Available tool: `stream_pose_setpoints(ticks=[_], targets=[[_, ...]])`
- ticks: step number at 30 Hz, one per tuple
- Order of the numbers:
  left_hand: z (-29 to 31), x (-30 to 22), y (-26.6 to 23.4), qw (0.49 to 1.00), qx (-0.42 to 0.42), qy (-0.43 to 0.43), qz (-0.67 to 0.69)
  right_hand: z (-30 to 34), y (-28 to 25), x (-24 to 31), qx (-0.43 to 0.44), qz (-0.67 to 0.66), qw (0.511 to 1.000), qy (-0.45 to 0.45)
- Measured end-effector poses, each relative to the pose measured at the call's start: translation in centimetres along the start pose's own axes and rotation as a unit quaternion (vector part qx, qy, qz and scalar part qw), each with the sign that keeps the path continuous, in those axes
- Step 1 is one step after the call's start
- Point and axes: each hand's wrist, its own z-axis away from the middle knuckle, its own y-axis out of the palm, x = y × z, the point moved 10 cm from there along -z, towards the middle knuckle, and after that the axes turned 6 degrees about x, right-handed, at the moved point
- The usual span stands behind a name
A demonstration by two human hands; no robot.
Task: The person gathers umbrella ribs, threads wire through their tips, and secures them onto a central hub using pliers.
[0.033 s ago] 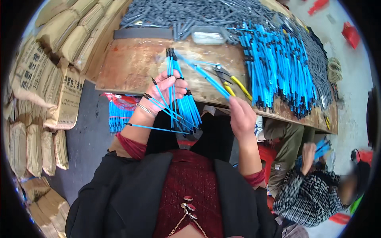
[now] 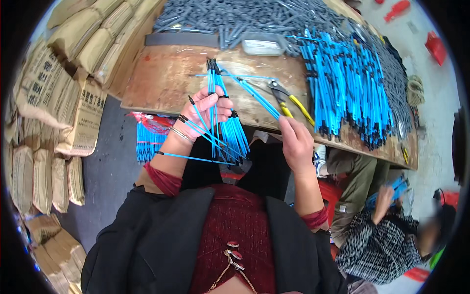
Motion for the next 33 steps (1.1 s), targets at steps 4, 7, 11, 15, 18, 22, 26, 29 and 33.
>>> stream_pose_setpoints(ticks=[4,7,11,15,18,22,26,29,33], targets=[[2.1,-1.7,-1.4,0.999,0.004,0.037,0.017,-3.4,1.8,1.5,0.047,0.005,0.999,0.010],[3.0,-2.5,-1.6,0.999,0.007,0.051,0.010,-6.7,3.8,2.0,0.066,-0.043,0.995,0.055],[3.6,-2.4,1.0,0.992,0.076,0.077,-0.064,-10.9,11.1,1.2,0.110,-0.029,0.991,0.076],[5.4,-1.4,3.5,0.956,0.198,0.034,-0.215,-11.4,15.8,-1.5,0.158,0.065,0.982,0.079],[5.7,-4.3,1.2,0.969,0.025,0.125,-0.210,-11.9,15.1,-1.7,0.122,0.053,0.989,0.065],[5.7,-5.5,-2.3,0.985,-0.076,0.131,-0.086,-13.5,12.1,-2.1,0.164,-0.023,0.971,0.175],[4.6,-5.6,-1.7,0.988,-0.034,0.137,-0.054,-14.4,3.6,2.3,0.101,-0.154,0.975,0.125],[4.4,-5.8,-1.0,0.987,-0.050,0.149,-0.017,-12.8,2.8,6.9,0.226,-0.306,0.923,0.059],[2.8,-4.9,1.0,0.989,-0.017,0.142,-0.028,-9.8,4.8,8.9,0.280,-0.292,0.914,0.004]])
